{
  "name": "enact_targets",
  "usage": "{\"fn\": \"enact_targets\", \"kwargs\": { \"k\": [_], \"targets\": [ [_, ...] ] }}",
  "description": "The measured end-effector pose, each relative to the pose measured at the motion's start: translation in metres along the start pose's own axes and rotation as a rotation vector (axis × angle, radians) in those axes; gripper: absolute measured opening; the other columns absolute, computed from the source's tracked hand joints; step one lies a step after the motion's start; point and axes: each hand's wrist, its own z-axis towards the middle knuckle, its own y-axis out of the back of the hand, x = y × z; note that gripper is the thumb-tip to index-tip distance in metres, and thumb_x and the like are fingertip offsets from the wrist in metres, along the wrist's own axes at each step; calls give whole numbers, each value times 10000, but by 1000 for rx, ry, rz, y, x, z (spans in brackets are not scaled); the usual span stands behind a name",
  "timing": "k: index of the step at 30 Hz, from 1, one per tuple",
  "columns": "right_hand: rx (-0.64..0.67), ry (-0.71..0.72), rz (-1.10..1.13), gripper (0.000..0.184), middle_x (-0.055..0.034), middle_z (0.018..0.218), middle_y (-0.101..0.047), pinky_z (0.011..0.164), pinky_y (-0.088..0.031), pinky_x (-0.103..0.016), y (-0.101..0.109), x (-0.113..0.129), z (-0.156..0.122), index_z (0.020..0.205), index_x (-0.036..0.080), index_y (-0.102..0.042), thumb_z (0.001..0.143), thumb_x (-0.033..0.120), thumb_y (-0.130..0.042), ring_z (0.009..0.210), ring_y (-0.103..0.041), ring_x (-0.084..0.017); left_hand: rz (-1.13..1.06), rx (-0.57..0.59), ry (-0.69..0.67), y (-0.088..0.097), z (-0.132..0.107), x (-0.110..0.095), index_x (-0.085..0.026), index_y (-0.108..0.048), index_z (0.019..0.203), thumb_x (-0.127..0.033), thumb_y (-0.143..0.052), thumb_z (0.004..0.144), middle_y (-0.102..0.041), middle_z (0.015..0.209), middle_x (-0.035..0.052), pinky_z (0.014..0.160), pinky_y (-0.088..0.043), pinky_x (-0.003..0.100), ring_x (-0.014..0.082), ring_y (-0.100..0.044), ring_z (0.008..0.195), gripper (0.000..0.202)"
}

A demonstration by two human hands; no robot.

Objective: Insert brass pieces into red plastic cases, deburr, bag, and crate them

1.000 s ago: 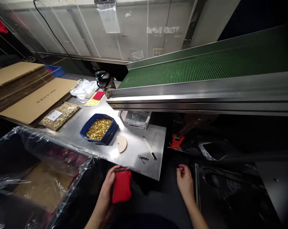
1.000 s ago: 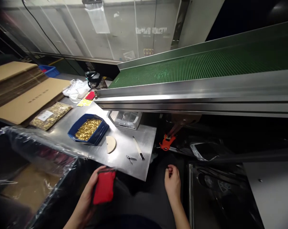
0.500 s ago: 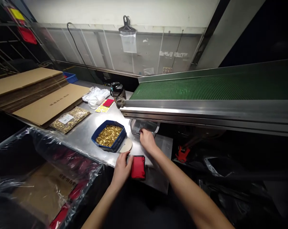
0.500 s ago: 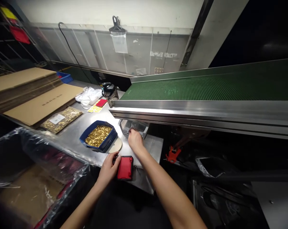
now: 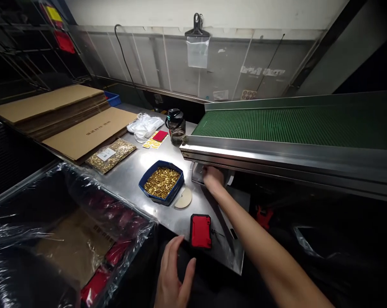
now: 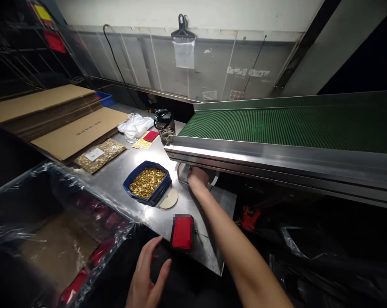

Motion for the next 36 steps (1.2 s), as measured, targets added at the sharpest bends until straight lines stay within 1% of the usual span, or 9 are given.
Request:
{"fn": "enact_targets", "kwargs": {
  "k": [8,12,14,17,21,24,29,33,36],
  "targets": [
    [80,302,629,316,-63,1061,-703,918,-506,-295,18,-16,-142,983,196,-578,1036,392,-336,994,-658,-184,-151,26,-221,39,65,-58,-273,-560,1376,-249,-597,957,-546,1439,95,1132,-414,450,310,-497,1350,421],
    [403,227,1154,304,-49,868,-688,766,-514,-302,33,-62,-223,920,188,-627,966,464,-509,800,-650,-193,-483,632,-87,23,86,-83,-258,-476,1489,-363,-789,805,-544,1461,127,1136,-399,487,358,-495,1352,759],
    [452,58,1425,274,-47,816,-684,727,-502,-305,32,-93,-256,909,181,-672,921,448,-612,735,-637,-185,-600,961,67,-2,77,-91,-231,-597,1363,-398,-797,786,-677,1242,110,972,-505,407,322,-628,1142,633],
    [298,-242,1606,338,-67,903,-731,752,-522,-318,20,-141,-302,975,197,-715,924,521,-635,799,-687,-198,-512,1076,135,-49,48,-92,-155,-709,1005,-415,-738,839,-674,848,38,707,-461,281,203,-612,793,309],
    [235,-387,1489,640,-149,1188,-724,882,-535,-393,-2,-188,-355,1245,195,-675,848,696,-651,1047,-702,-269,-357,1086,100,-103,13,-85,-153,-671,844,-297,-705,832,-577,712,-22,596,-350,244,143,-495,667,148],
    [150,-497,1259,535,-127,1018,-760,733,-527,-308,-15,-205,-381,1085,156,-715,795,602,-762,843,-705,-204,-259,1124,41,-126,-2,-86,-174,-685,837,-278,-714,803,-592,693,-18,601,-389,265,167,-522,660,114],
    [-41,-630,1065,434,-45,733,-691,550,-427,-243,-28,-213,-392,835,163,-612,837,593,-676,614,-614,-148,-123,924,-137,-133,-27,-108,-192,-643,1117,-312,-583,923,-617,1118,102,997,-382,410,279,-526,1105,236],
    [-34,-543,881,319,1,693,-644,577,-409,-244,-30,-209,-385,778,196,-601,819,494,-707,653,-611,-164,-107,1154,-201,-133,-35,-115,-212,-644,849,-328,-768,782,-658,816,-20,632,-412,241,167,-591,743,182],
    [-68,-556,642,290,0,633,-590,571,-305,-267,-29,-207,-381,682,211,-532,861,403,-655,626,-566,-170,-6,1078,-183,-132,-27,-104,-203,-514,690,-153,-677,766,-551,664,-47,573,-308,246,138,-491,633,186]
  ]
}}
